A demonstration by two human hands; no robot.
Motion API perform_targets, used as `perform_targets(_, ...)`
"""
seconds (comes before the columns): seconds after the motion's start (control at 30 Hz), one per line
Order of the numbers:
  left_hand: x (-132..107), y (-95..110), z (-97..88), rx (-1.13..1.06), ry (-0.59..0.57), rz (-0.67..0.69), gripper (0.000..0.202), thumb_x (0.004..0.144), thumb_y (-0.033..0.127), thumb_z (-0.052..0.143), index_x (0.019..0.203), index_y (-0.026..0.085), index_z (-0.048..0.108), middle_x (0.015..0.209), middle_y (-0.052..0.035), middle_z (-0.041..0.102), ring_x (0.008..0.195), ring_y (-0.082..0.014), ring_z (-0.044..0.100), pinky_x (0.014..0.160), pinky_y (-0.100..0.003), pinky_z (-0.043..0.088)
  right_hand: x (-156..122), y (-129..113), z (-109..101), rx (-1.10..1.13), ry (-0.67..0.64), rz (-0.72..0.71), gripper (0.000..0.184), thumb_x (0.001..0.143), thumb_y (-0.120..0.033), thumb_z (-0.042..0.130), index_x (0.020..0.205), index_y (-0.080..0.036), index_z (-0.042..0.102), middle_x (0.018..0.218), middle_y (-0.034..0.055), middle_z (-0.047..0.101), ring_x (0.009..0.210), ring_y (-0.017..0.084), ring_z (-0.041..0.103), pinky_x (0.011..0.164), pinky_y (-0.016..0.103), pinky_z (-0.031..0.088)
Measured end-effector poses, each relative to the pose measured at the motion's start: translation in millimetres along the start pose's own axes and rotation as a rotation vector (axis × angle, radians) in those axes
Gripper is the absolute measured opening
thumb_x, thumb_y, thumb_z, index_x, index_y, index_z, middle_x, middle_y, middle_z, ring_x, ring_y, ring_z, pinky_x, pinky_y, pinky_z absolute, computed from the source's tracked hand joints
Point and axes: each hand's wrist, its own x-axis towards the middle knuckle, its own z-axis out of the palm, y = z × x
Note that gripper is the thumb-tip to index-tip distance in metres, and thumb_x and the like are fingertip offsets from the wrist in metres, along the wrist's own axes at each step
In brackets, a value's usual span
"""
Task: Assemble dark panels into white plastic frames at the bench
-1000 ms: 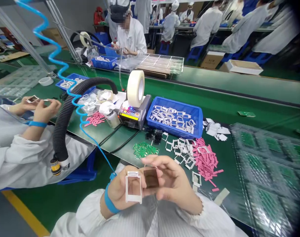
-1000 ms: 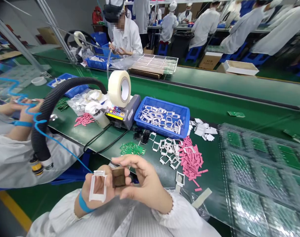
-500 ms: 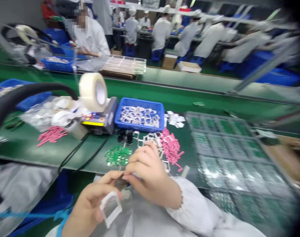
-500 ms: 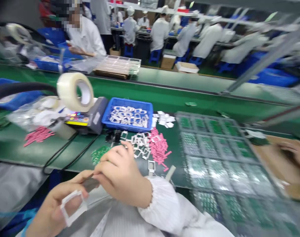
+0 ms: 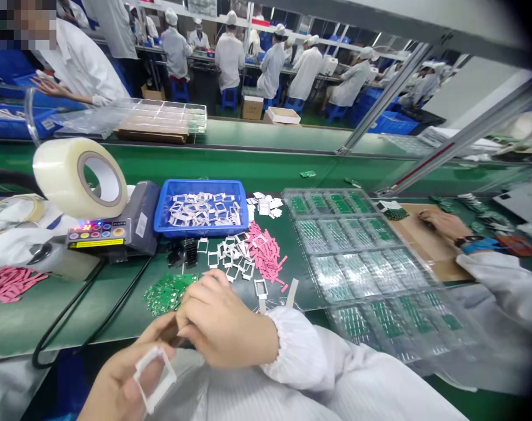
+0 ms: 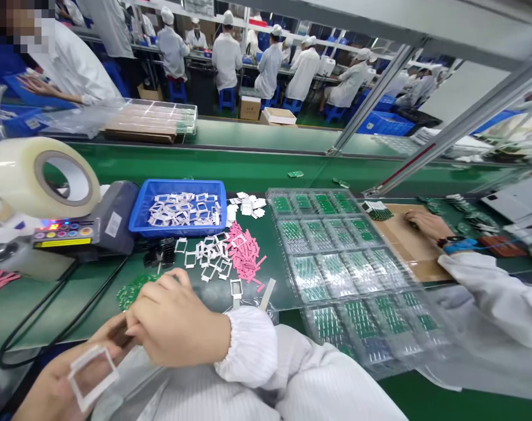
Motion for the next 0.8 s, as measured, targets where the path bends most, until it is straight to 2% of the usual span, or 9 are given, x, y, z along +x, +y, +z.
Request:
perform_targets(0.07,3,4,4.8,-0.094,-0.009,0.023,0.037,0.052,0.049,0.078,0.075,0.021,0.076,0.117,-0.0081,0.067,0.117,-0.0359,0.052,0.100,-0.044,0.043,-6,5,3,0.060,-0.083,0.064,0.012,0.087,-0.022,0.045,0.076,-0.019,0.047,0.080,0.0000,0.054,0.078,0.013,0.047,0.077,0.029,0.035)
perform_targets(0.13,5,8,8.6,-0.216,-0.034,0.076,0.035,0.055,0.050,0.076,0.073,0.020,0.075,0.111,-0.0078,0.069,0.116,-0.0329,0.052,0.104,-0.045,0.039,-14,17,12,0.041,-0.186,0.202,0.010,0.088,-0.018,0.045,0.078,-0.018,0.048,0.080,0.0003,0.055,0.076,0.012,0.049,0.072,0.026,0.037)
perform_targets(0.2,5,12,10.7,-0.342,-0.079,0.072,0.035,0.059,0.051,0.074,0.073,0.019,0.075,0.109,-0.0073,0.070,0.113,-0.0298,0.054,0.104,-0.047,0.038,-18,33,26,-0.055,-0.254,0.324,0.013,0.085,-0.010,0.045,0.075,-0.016,0.052,0.077,0.0036,0.056,0.075,0.015,0.051,0.071,0.028,0.038)
perform_targets(0.27,4,14,11.6,-0.432,-0.142,0.041,0.036,0.061,0.053,0.072,0.074,0.019,0.075,0.111,-0.0068,0.069,0.110,-0.0280,0.056,0.103,-0.048,0.039,-18,46,38,-0.104,-0.276,0.354,0.018,0.081,-0.004,0.044,0.070,-0.014,0.054,0.074,0.0083,0.057,0.074,0.019,0.052,0.070,0.033,0.038)
perform_targets(0.37,1,15,13.7,-0.481,-0.226,0.018,0.035,0.064,0.051,0.070,0.077,0.019,0.074,0.114,-0.0061,0.066,0.109,-0.0270,0.055,0.102,-0.048,0.039,-9,45,31,-0.068,-0.263,0.288,0.012,0.082,-0.008,0.047,0.080,-0.013,0.058,0.082,0.0110,0.059,0.080,0.022,0.054,0.072,0.036,0.040)
perform_targets(0.47,-3,15,16.6,-0.467,-0.271,0.017,0.035,0.063,0.050,0.071,0.077,0.018,0.074,0.115,-0.0070,0.065,0.109,-0.0276,0.055,0.102,-0.047,0.038,5,23,-1,0.085,-0.105,0.096,0.015,0.085,-0.019,0.052,0.100,-0.019,0.055,0.096,0.0079,0.060,0.091,0.020,0.054,0.077,0.034,0.042)
perform_targets(0.57,-5,15,18.1,-0.427,-0.307,0.028,0.038,0.063,0.052,0.071,0.076,0.016,0.074,0.113,-0.0101,0.064,0.110,-0.0306,0.055,0.101,-0.047,0.037,19,-3,-23,0.135,-0.022,-0.099,0.027,0.081,-0.026,0.061,0.106,-0.021,0.053,0.098,0.0058,0.062,0.093,0.020,0.054,0.082,0.036,0.040)
perform_targets(0.67,-8,14,18.2,-0.389,-0.351,0.101,0.038,0.068,0.051,0.067,0.083,0.018,0.074,0.108,-0.0108,0.065,0.109,-0.0321,0.055,0.096,-0.048,0.040,28,-16,-22,0.067,-0.032,-0.152,0.029,0.076,-0.025,0.067,0.103,-0.021,0.056,0.095,0.0039,0.064,0.092,0.021,0.054,0.089,0.041,0.034)
perform_targets(0.8,-11,15,19.3,-0.283,-0.353,0.174,0.036,0.070,0.049,0.066,0.085,0.017,0.074,0.116,-0.0112,0.060,0.109,-0.0300,0.054,0.093,-0.041,0.042,30,-17,-11,0.042,0.033,-0.143,0.022,0.075,-0.024,0.067,0.095,-0.021,0.059,0.087,0.0022,0.062,0.086,0.019,0.055,0.094,0.044,0.029)
